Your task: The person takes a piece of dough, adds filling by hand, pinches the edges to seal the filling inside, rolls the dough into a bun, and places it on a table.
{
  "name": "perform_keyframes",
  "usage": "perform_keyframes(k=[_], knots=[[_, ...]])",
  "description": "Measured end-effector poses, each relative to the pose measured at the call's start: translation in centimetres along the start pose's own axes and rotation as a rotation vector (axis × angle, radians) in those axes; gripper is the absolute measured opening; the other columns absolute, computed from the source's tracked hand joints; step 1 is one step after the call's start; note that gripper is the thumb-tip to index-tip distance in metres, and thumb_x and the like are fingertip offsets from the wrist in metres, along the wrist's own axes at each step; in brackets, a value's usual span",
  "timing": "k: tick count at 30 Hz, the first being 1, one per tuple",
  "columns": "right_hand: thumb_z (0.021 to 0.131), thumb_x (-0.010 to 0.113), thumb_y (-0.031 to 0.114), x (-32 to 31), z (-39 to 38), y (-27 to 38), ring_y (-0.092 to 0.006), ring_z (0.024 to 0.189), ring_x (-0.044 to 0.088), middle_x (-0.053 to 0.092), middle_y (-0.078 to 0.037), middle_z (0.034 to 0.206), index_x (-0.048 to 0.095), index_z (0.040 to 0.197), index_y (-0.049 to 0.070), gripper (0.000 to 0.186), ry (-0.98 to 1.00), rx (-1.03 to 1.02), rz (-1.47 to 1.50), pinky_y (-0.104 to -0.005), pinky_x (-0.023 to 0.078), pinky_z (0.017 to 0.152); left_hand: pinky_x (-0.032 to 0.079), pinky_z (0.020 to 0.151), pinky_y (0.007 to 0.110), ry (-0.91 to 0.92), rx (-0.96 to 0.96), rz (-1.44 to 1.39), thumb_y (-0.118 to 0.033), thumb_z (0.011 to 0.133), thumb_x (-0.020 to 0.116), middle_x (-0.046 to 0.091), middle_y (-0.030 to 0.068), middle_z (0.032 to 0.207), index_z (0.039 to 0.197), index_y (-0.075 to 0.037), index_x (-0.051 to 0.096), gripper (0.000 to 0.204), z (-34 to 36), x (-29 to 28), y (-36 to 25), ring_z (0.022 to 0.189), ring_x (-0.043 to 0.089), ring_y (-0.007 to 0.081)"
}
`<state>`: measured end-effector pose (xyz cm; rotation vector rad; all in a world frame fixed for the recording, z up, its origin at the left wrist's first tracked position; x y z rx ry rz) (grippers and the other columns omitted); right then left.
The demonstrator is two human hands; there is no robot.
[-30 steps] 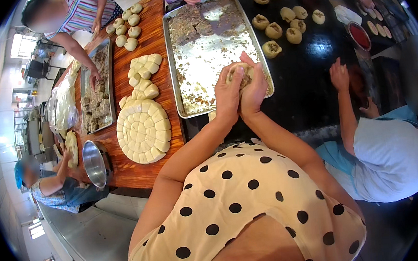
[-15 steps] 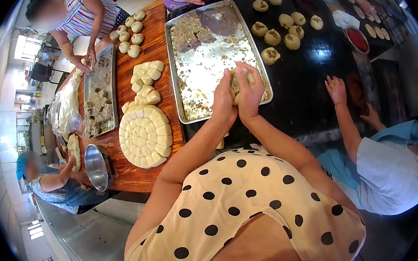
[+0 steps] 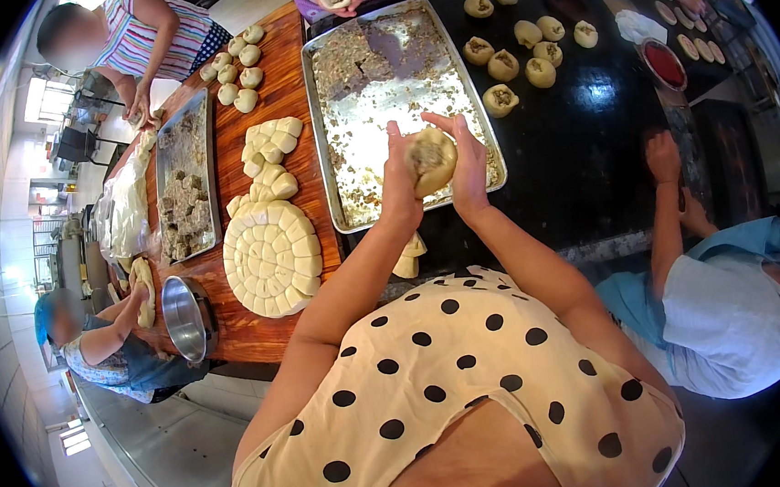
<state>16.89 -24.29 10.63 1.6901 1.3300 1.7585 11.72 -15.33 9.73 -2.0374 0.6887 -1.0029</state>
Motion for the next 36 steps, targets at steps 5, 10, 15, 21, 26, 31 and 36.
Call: perform_keyframes(k=[5, 10, 15, 21, 26, 31, 36], knots=[[0.104, 0.037, 0.023, 0.4, -1.2, 1.8, -0.0271, 0.102, 0.065, 0.070, -0.014, 0.107, 0.069, 0.102, -0.001, 0.041, -0.105, -0.541, -0.530, -0.0455, 0.031, 0.112, 0.044, 0.064, 0.026, -0.062, 0.189, 0.410, -0.059, 0.099, 0.042, 0.061, 0.0003, 0.080, 0.095, -0.003, 0.066, 0.060, 0.5, -0.2, 0.5, 0.070, 0.052, 0.0089], [0.103, 0.037, 0.021, -0.1, -1.1, 1.4, -0.0260, 0.102, 0.064, 0.070, -0.013, 0.107, 0.068, 0.096, -0.001, 0.039, -0.136, -0.496, -0.451, -0.0467, 0.027, 0.114, 0.046, 0.066, 0.027, 0.024, 0.096, 0.664, -0.059, 0.099, 0.040, 0.064, 0.0037, 0.088, 0.109, -0.003, 0.066, 0.062, 0.6, -0.1, -0.1, 0.074, 0.054, 0.0100], [0.103, 0.035, 0.019, 1.9, -1.7, 4.1, -0.0254, 0.100, 0.063, 0.070, -0.012, 0.104, 0.067, 0.099, -0.001, 0.037, -0.097, -0.578, -0.437, -0.0485, 0.023, 0.116, 0.047, 0.081, 0.030, -0.024, 0.113, -0.078, -0.043, 0.102, 0.043, 0.059, 0.0056, 0.101, 0.113, -0.003, 0.058, 0.044, -1.4, 1.0, -1.1, 0.090, 0.055, 0.0131], [0.103, 0.040, 0.013, 2.9, -3.3, 4.0, -0.0263, 0.100, 0.064, 0.069, -0.011, 0.107, 0.060, 0.117, 0.000, 0.028, -0.148, -0.791, -0.670, -0.0503, 0.025, 0.115, 0.047, 0.080, 0.029, 0.005, 0.240, 0.179, -0.039, 0.103, 0.044, 0.059, 0.0037, 0.097, 0.111, -0.004, 0.058, 0.039, -1.7, 1.2, -1.6, 0.088, 0.055, 0.0118], [0.104, 0.035, 0.029, 1.5, -1.3, 2.6, -0.0256, 0.113, 0.059, 0.065, -0.013, 0.118, 0.056, 0.128, 0.002, 0.042, -0.098, -0.458, -0.308, -0.0450, 0.024, 0.116, 0.049, 0.091, 0.032, 0.056, -0.029, -0.030, -0.056, 0.101, 0.038, 0.062, 0.0072, 0.111, 0.125, -0.005, 0.056, 0.059, -0.5, -0.5, -0.4, 0.103, 0.061, 0.0164], [0.103, 0.035, 0.047, -0.7, 0.5, -2.4, -0.0221, 0.103, 0.057, 0.064, -0.014, 0.116, 0.062, 0.120, -0.004, 0.060, -0.031, 0.031, -0.257, -0.0332, 0.040, 0.097, 0.047, 0.093, 0.036, -0.103, 0.018, 0.310, -0.066, 0.097, 0.036, 0.062, 0.0090, 0.109, 0.127, -0.006, 0.054, 0.069, 1.2, -1.6, -0.2, 0.104, 0.061, 0.0206], [0.104, 0.040, 0.036, -2.1, -0.9, -2.8, -0.0196, 0.092, 0.060, 0.066, -0.010, 0.102, 0.066, 0.108, -0.005, 0.049, -0.188, -0.008, -0.141, -0.0330, 0.044, 0.090, 0.047, 0.091, 0.037, 0.123, -0.099, 0.563, -0.067, 0.096, 0.036, 0.062, 0.0087, 0.105, 0.123, -0.005, 0.055, 0.070, 4.6, -1.3, 1.8, 0.101, 0.060, 0.0203]])
Point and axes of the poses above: each hand's wrist, its own z-axis towards the middle knuckle, its own x-axis out of the palm, y = z × x, the point moved 9 cm from there along z, towards the middle knuckle
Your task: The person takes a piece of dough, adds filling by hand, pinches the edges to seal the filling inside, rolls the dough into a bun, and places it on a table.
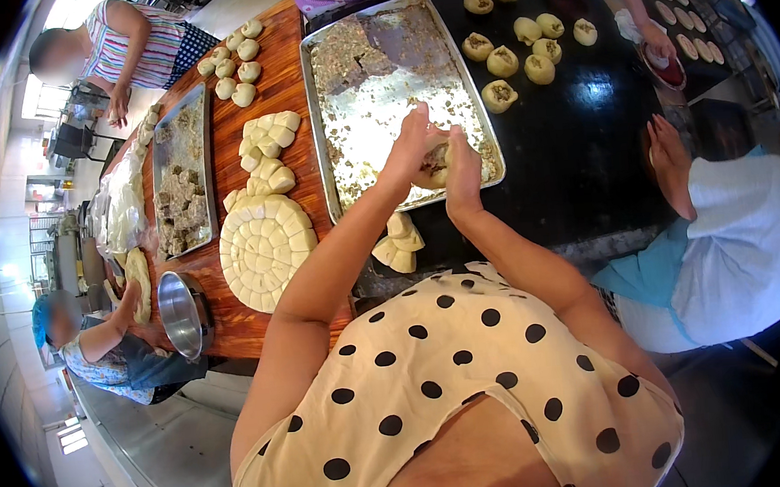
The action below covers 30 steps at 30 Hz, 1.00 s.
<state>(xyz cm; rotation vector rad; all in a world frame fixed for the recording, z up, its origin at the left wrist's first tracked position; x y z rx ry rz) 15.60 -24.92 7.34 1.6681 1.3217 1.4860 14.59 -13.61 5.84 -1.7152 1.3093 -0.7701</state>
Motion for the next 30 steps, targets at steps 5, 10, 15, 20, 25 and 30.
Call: perform_keyframes(k=[5, 10, 15, 20, 25, 30], knots=[[0.105, 0.038, 0.030, 0.6, -0.5, 2.4, -0.0216, 0.105, 0.059, 0.065, -0.012, 0.109, 0.062, 0.113, -0.003, 0.041, -0.004, -0.237, 0.038, -0.0337, 0.042, 0.097, 0.048, 0.091, 0.034, -0.036, 0.075, -0.796, -0.059, 0.099, 0.040, 0.062, 0.0096, 0.112, 0.121, -0.002, 0.056, 0.063, -4.2, 3.0, -0.5, 0.106, 0.059, 0.0200], [0.103, 0.042, 0.019, 2.2, -2.4, 5.0, -0.0300, 0.124, 0.052, 0.060, -0.015, 0.127, 0.060, 0.115, 0.000, 0.029, -0.005, -0.647, -0.355, -0.0436, 0.027, 0.113, 0.046, 0.083, 0.029, -0.271, 0.341, -0.166, -0.042, 0.103, 0.042, 0.063, 0.0077, 0.101, 0.114, 0.000, 0.061, 0.047, -5.7, 0.8, -3.6, 0.092, 0.058, 0.0159], [0.104, 0.038, 0.020, 2.5, -1.7, 3.0, -0.0287, 0.134, 0.043, 0.051, -0.016, 0.140, 0.053, 0.131, -0.002, 0.038, 0.202, -0.478, -0.297, -0.0405, 0.022, 0.116, 0.046, 0.080, 0.029, -0.239, 0.059, -0.292, -0.056, 0.098, 0.047, 0.062, 0.0068, 0.102, 0.112, -0.005, 0.062, 0.055, -3.4, -0.7, -0.5, 0.088, 0.057, 0.0165], [0.104, 0.033, 0.022, 4.2, -2.7, 7.3, -0.0287, 0.115, 0.058, 0.066, -0.017, 0.117, 0.063, 0.117, -0.007, 0.044, 0.253, -0.635, -0.471, -0.0427, 0.024, 0.116, 0.044, 0.084, 0.030, -0.124, 0.168, -0.158, -0.051, 0.101, 0.043, 0.059, 0.0035, 0.101, 0.116, -0.005, 0.062, 0.053, -1.9, 0.5, 0.4, 0.094, 0.051, 0.0123], [0.103, 0.037, 0.014, 3.8, -4.3, 6.9, -0.0311, 0.101, 0.063, 0.068, -0.017, 0.106, 0.064, 0.111, -0.008, 0.036, 0.163, -0.738, -0.628, -0.0436, 0.033, 0.112, 0.047, 0.084, 0.040, -0.185, 0.279, 0.244, -0.052, 0.103, 0.027, 0.065, 0.0282, 0.088, 0.096, 0.002, 0.065, 0.066, -3.2, 1.2, -1.6, 0.092, 0.062, 0.0392], [0.105, 0.038, 0.022, 2.8, -2.8, 8.1, -0.0212, 0.096, 0.061, 0.067, -0.013, 0.106, 0.062, 0.113, -0.006, 0.038, 0.028, -0.475, -0.245, -0.0345, 0.044, 0.098, 0.047, 0.091, 0.036, -0.162, 0.411, -0.283, -0.053, 0.102, 0.033, 0.065, 0.0165, 0.111, 0.125, -0.001, 0.056, 0.061, -3.0, 1.1, -3.1, 0.107, 0.061, 0.0288]])
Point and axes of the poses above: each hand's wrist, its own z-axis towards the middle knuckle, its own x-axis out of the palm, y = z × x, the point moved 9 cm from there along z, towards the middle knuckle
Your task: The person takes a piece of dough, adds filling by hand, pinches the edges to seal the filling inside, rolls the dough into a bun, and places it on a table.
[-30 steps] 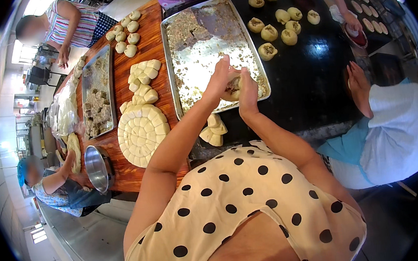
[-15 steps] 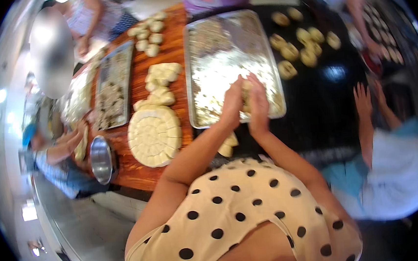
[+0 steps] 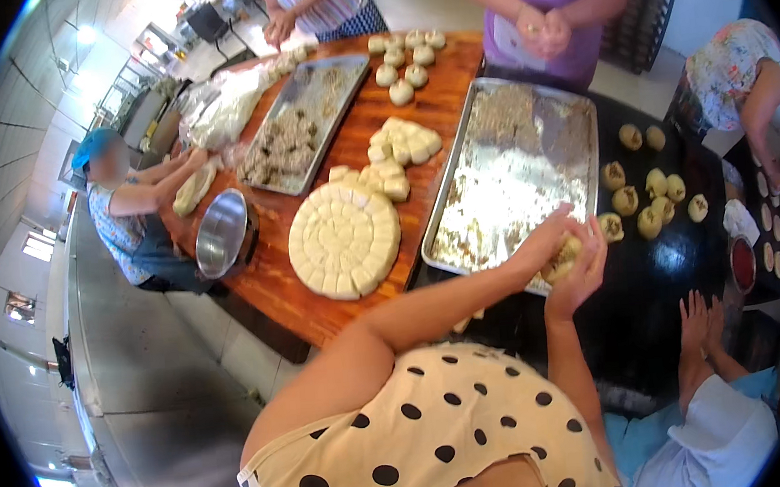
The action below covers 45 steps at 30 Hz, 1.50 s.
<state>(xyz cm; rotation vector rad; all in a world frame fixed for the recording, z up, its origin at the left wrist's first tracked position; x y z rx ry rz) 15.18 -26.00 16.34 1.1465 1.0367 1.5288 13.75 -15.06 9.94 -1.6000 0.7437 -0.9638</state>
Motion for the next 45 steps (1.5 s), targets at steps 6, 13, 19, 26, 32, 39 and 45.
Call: perform_keyframes(k=[6, 13, 19, 26, 32, 39, 45], knots=[[0.104, 0.045, 0.022, 0.9, 0.3, -2.0, -0.0168, 0.088, 0.059, 0.065, -0.009, 0.096, 0.064, 0.101, -0.003, 0.031, 0.025, -0.095, -0.092, -0.0310, 0.047, 0.083, 0.045, 0.088, 0.028, -0.203, -0.072, -0.205, -0.037, 0.104, 0.043, 0.061, 0.0029, 0.102, 0.110, -0.005, 0.059, 0.036, -2.1, -0.3, 1.3, 0.096, 0.055, 0.0127], [0.106, 0.035, 0.028, 2.0, 0.3, -0.6, -0.0251, 0.112, 0.059, 0.059, -0.017, 0.128, 0.059, 0.126, -0.005, 0.045, 0.097, -0.105, 0.073, -0.0364, 0.045, 0.098, 0.044, 0.086, 0.027, -0.102, -0.201, -0.080, -0.043, 0.103, 0.044, 0.060, 0.0021, 0.101, 0.109, -0.007, 0.061, 0.040, -1.4, -1.4, 0.4, 0.093, 0.054, 0.0109], [0.106, 0.025, 0.031, -0.7, 1.4, -1.4, -0.0230, 0.106, 0.061, 0.070, -0.013, 0.106, 0.071, 0.103, -0.004, 0.058, 0.123, 0.033, -0.115, -0.0370, 0.036, 0.110, 0.045, 0.096, 0.031, 0.105, -0.512, -0.176, -0.065, 0.096, 0.040, 0.060, 0.0092, 0.122, 0.124, -0.006, 0.056, 0.067, -1.7, 1.8, -0.2, 0.111, 0.058, 0.0169], [0.105, 0.031, 0.023, -2.0, 0.6, -2.6, -0.0214, 0.092, 0.064, 0.071, -0.014, 0.095, 0.068, 0.102, -0.005, 0.046, -0.023, 0.083, 0.025, -0.0417, 0.029, 0.115, 0.049, 0.086, 0.030, -0.075, -0.443, -0.445, -0.046, 0.102, 0.046, 0.063, 0.0063, 0.101, 0.114, -0.003, 0.058, 0.046, -3.9, 2.5, 1.3, 0.094, 0.060, 0.0149], [0.106, 0.037, 0.027, -1.9, 0.3, -1.3, -0.0153, 0.094, 0.062, 0.069, -0.013, 0.100, 0.061, 0.116, -0.010, 0.045, -0.029, -0.156, -0.051, -0.0283, 0.048, 0.089, 0.047, 0.077, 0.027, -0.049, -0.135, -0.059, -0.037, 0.103, 0.047, 0.061, 0.0018, 0.095, 0.105, -0.006, 0.062, 0.035, -3.5, 2.3, -0.8, 0.084, 0.055, 0.0103], [0.106, 0.038, 0.028, -1.2, 1.7, -1.4, -0.0147, 0.090, 0.063, 0.070, -0.015, 0.098, 0.059, 0.122, -0.006, 0.043, 0.005, 0.033, 0.114, -0.0272, 0.048, 0.086, 0.048, 0.088, 0.029, 0.035, -0.262, -0.241, -0.033, 0.095, 0.064, 0.059, 0.0065, 0.109, 0.124, -0.004, 0.050, 0.044, -4.2, 2.6, -1.8, 0.100, 0.059, 0.0134], [0.103, 0.045, 0.024, -1.1, 1.0, -2.0, -0.0182, 0.105, 0.061, 0.064, -0.017, 0.122, 0.044, 0.140, 0.000, 0.044, 0.121, 0.098, 0.155, -0.0291, 0.047, 0.091, 0.049, 0.088, 0.031, 0.233, -0.268, -0.193, -0.030, 0.092, 0.066, 0.061, 0.0065, 0.113, 0.128, -0.006, 0.049, 0.046, -3.7, 2.6, -0.7, 0.105, 0.060, 0.0147]])
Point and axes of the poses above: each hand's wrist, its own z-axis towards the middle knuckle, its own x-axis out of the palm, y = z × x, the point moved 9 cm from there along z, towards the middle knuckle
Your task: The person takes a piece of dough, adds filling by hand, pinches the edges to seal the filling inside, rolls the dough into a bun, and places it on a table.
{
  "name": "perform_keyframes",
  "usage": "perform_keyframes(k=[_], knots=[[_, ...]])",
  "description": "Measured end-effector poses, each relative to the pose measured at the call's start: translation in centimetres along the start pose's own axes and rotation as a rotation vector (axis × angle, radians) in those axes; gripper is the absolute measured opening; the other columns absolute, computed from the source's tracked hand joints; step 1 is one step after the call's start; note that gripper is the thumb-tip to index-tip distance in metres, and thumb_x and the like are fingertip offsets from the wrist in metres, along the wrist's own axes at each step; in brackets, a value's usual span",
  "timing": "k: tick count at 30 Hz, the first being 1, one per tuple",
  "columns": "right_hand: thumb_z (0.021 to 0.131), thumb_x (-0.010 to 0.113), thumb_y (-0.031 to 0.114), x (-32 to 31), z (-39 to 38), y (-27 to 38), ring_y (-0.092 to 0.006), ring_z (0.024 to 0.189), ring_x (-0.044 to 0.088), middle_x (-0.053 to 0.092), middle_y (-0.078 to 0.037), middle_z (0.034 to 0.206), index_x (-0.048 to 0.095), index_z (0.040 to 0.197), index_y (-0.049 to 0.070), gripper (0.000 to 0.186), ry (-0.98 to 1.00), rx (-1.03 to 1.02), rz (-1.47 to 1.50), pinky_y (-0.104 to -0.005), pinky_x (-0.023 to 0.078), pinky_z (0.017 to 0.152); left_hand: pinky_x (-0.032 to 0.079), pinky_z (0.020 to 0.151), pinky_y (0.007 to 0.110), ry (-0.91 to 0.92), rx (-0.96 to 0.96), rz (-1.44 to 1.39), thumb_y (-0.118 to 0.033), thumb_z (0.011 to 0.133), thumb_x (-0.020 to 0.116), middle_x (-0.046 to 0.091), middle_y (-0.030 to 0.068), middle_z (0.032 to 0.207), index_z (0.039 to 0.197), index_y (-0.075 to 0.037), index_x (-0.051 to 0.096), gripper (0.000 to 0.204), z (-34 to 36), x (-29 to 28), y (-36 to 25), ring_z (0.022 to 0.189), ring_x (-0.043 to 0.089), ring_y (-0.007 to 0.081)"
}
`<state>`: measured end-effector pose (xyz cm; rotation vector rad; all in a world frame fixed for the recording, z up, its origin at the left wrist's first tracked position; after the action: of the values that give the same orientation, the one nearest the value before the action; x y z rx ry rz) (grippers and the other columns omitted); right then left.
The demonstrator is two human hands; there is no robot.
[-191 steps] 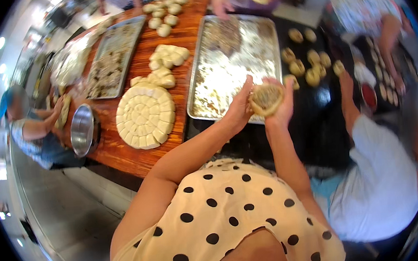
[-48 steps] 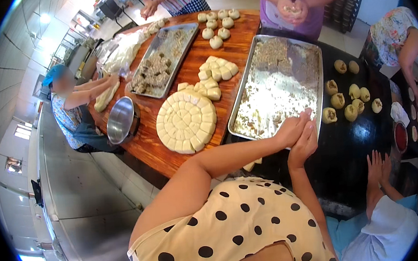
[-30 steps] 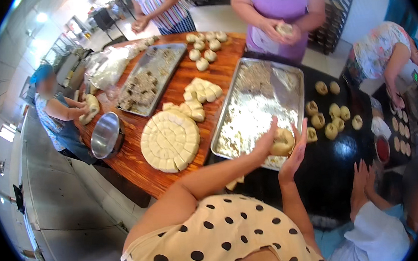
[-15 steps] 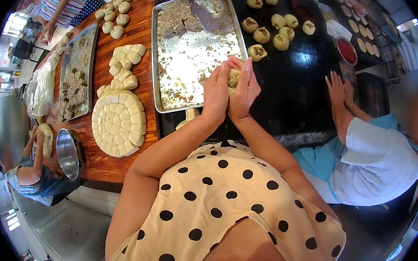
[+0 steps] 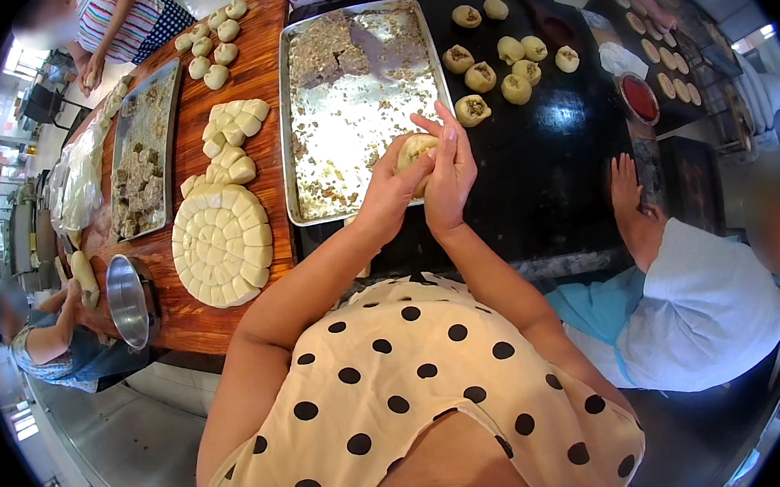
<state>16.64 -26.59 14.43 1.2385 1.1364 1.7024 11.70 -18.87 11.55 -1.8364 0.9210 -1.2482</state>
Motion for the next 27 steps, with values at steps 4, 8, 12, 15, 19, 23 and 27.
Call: perform_keyframes(k=[4, 8, 12, 15, 19, 23, 27], knots=[[0.074, 0.084, 0.024, 0.6, -0.3, 2.6, -0.0286, 0.131, 0.047, 0.039, -0.017, 0.149, 0.023, 0.149, 0.001, 0.100, 0.378, -0.174, -0.283, -0.0369, 0.039, 0.107, 0.049, 0.091, 0.031, 0.138, -0.151, 0.047, -0.035, 0.092, 0.067, 0.059, 0.0086, 0.118, 0.133, -0.003, 0.046, 0.056, 0.2, -0.2, -1.9, 0.106, 0.060, 0.0171], [0.070, 0.086, 0.023, 0.3, -0.9, 2.0, -0.0293, 0.124, 0.053, 0.056, -0.016, 0.131, 0.034, 0.144, 0.001, 0.093, 0.295, -0.002, -0.390, -0.0396, 0.041, 0.105, 0.049, 0.092, 0.031, 0.121, -0.201, 0.061, -0.039, 0.091, 0.067, 0.058, 0.0091, 0.120, 0.133, -0.004, 0.047, 0.058, 0.3, 0.1, -1.4, 0.107, 0.060, 0.0171], [0.067, 0.088, 0.026, 0.4, -1.6, 1.9, -0.0326, 0.124, 0.052, 0.058, -0.016, 0.128, 0.037, 0.142, 0.001, 0.094, 0.360, -0.110, -0.483, -0.0405, 0.040, 0.106, 0.049, 0.092, 0.031, 0.149, -0.298, -0.073, -0.039, 0.092, 0.066, 0.057, 0.0098, 0.121, 0.132, -0.001, 0.047, 0.058, -0.3, 0.1, -0.2, 0.107, 0.060, 0.0162], [0.066, 0.088, 0.028, 0.0, -1.5, 3.7, -0.0370, 0.128, 0.049, 0.057, -0.018, 0.131, 0.039, 0.142, 0.003, 0.094, 0.411, -0.253, -0.588, -0.0416, 0.041, 0.105, 0.049, 0.093, 0.030, 0.197, -0.337, 0.042, -0.040, 0.093, 0.065, 0.057, 0.0096, 0.122, 0.131, 0.001, 0.047, 0.059, -0.9, 0.1, 0.4, 0.109, 0.059, 0.0155], [0.067, 0.087, 0.028, -0.5, -1.7, 2.3, -0.0392, 0.129, 0.048, 0.054, -0.018, 0.134, 0.037, 0.144, 0.005, 0.095, 0.422, -0.282, -0.698, -0.0434, 0.042, 0.104, 0.048, 0.095, 0.031, 0.197, -0.310, -0.043, -0.039, 0.093, 0.066, 0.057, 0.0090, 0.122, 0.133, -0.003, 0.046, 0.058, -0.9, 1.0, 0.2, 0.111, 0.058, 0.0162], [0.069, 0.086, 0.026, -1.2, -2.3, 1.9, -0.0379, 0.127, 0.050, 0.054, -0.017, 0.135, 0.045, 0.138, 0.005, 0.083, 0.261, -0.101, -0.362, -0.0430, 0.041, 0.106, 0.049, 0.097, 0.034, 0.190, -0.294, -0.086, -0.035, 0.091, 0.069, 0.057, 0.0101, 0.123, 0.135, -0.005, 0.043, 0.060, -1.4, 1.7, 0.1, 0.113, 0.059, 0.0187], [0.066, 0.088, 0.018, 0.1, -2.4, 4.5, -0.0290, 0.129, 0.050, 0.054, -0.012, 0.136, 0.048, 0.135, 0.006, 0.081, 0.579, -0.113, -0.339, -0.0389, 0.036, 0.111, 0.054, 0.087, 0.030, 0.458, -0.357, 0.309, -0.041, 0.086, 0.072, 0.058, 0.0113, 0.121, 0.133, -0.004, 0.044, 0.066, -1.7, 1.0, -1.3, 0.106, 0.062, 0.0185]])
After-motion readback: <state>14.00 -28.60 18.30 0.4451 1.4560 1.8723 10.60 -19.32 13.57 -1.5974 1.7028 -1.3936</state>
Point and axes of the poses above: each hand's wrist, its own z-axis towards the middle knuckle, its own x-axis out of the palm, y = z × x, the point moved 9 cm from there along z, towards the middle knuckle
